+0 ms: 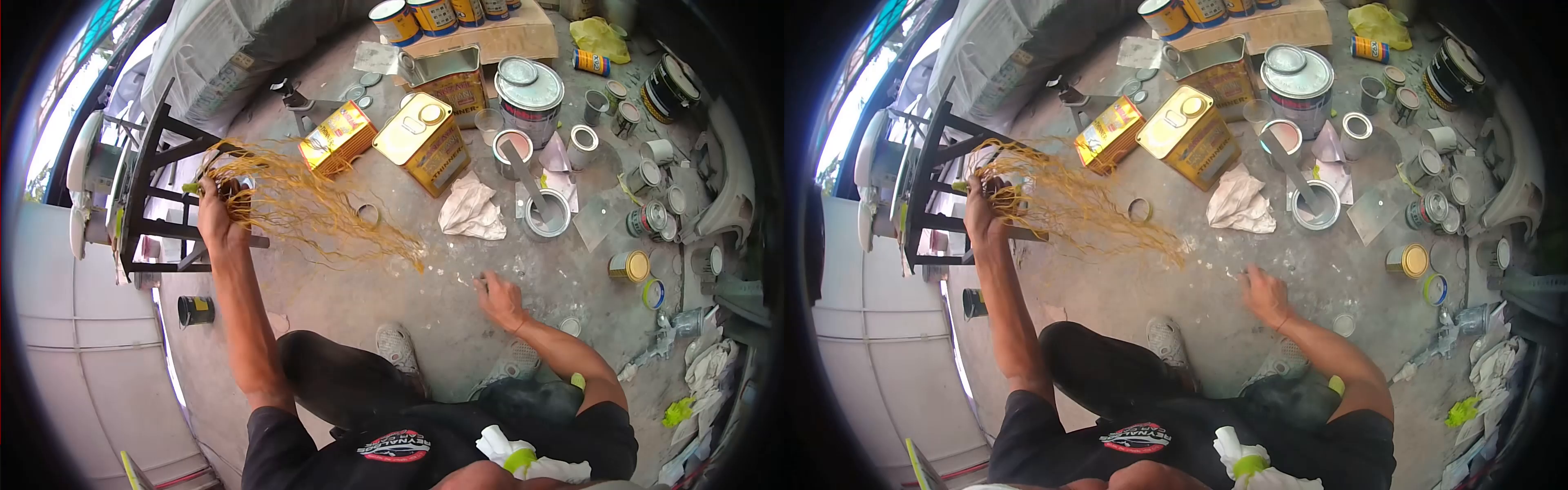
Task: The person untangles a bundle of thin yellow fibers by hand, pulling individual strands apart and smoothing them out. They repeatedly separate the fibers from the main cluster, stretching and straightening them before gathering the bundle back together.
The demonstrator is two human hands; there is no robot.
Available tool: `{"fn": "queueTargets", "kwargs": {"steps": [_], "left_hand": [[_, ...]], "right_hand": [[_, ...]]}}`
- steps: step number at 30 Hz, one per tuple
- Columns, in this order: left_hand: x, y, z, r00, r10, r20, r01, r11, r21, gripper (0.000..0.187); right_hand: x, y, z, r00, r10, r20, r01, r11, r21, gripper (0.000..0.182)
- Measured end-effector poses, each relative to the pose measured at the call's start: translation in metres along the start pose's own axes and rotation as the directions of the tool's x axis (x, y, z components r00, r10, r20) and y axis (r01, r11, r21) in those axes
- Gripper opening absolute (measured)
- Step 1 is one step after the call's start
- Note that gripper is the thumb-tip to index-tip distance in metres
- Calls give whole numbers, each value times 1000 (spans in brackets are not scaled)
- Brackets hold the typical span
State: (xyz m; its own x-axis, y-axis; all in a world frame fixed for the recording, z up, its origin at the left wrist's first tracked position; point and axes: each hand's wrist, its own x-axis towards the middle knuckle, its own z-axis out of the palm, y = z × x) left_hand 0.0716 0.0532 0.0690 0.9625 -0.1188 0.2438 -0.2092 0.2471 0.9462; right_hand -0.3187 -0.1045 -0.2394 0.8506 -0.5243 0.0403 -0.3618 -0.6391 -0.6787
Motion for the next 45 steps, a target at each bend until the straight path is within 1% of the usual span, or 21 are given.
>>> {"fn": "queueTargets", "kwargs": {"steps": [1,3,5,7,10,12,15,18,20,21,23,27,29,30,32,34,36,39,41,43,45], "left_hand": [[21,-9,-24,989,-149,10,148,970,-195,25],[-23,12,12,996,45,-82,-38,996,77,24],[-46,12,4,892,-251,376,19,852,523,22],[-73,16,24,780,-347,522,-139,716,684,21],[-81,21,29,595,-288,750,-388,715,582,23],[-96,28,37,458,-494,739,-52,815,577,24],[-114,9,46,368,-563,740,142,821,553,26],[-129,-3,59,310,-585,749,48,797,602,28],[-133,-10,64,291,-588,755,106,804,585,29],[-136,-14,66,271,-589,761,160,808,568,31],[-143,-22,68,295,-569,767,183,822,539,28],[-152,-34,71,334,-591,734,168,804,571,26],[-150,-41,70,486,-541,686,97,814,573,24],[-149,-41,73,645,-428,634,56,853,519,22],[-103,-53,63,882,-262,392,86,907,412,18],[-35,-61,23,959,-135,250,8,893,450,20],[26,-92,-40,974,226,30,-197,769,608,21],[45,-85,-105,986,15,-166,78,841,535,23],[30,-69,-85,999,-33,-36,48,814,578,23],[3,-53,-42,877,-368,309,59,721,691,23],[-26,-44,-5,748,-496,441,70,719,692,21]], "right_hand": [[-8,18,9,984,174,38,-171,982,-75,24],[-8,21,-8,974,137,182,-132,990,-40,22],[-6,2,-37,931,110,349,-113,994,-13,20],[34,-46,-71,960,65,273,-162,922,353,22],[74,-108,-124,979,-114,-172,180,877,445,26],[93,-130,-147,925,-236,-297,337,871,357,28],[105,-148,-150,876,-402,-267,479,792,380,30],[106,-150,-140,915,-400,-49,357,749,558,33],[106,-150,-142,927,-251,278,-30,690,723,29],[106,-148,-141,926,-252,280,-29,692,721,29],[105,-142,-135,899,-248,360,-218,459,861,26],[105,-133,-124,912,-234,337,-165,543,823,24],[106,-135,-134,926,-155,344,-216,531,820,22],[102,-132,-138,923,-154,352,-224,528,819,22],[88,-122,-149,595,-486,641,-394,519,759,26],[63,-116,-153,444,-490,750,-412,632,656,33],[52,-87,-154,519,-408,751,-451,616,646,33],[32,4,-130,725,-28,689,-329,864,382,35],[28,22,-120,827,73,557,-241,942,235,34],[36,21,-124,834,142,533,-88,988,-126,30],[58,-24,-131,919,-50,392,30,998,56,28]]}}
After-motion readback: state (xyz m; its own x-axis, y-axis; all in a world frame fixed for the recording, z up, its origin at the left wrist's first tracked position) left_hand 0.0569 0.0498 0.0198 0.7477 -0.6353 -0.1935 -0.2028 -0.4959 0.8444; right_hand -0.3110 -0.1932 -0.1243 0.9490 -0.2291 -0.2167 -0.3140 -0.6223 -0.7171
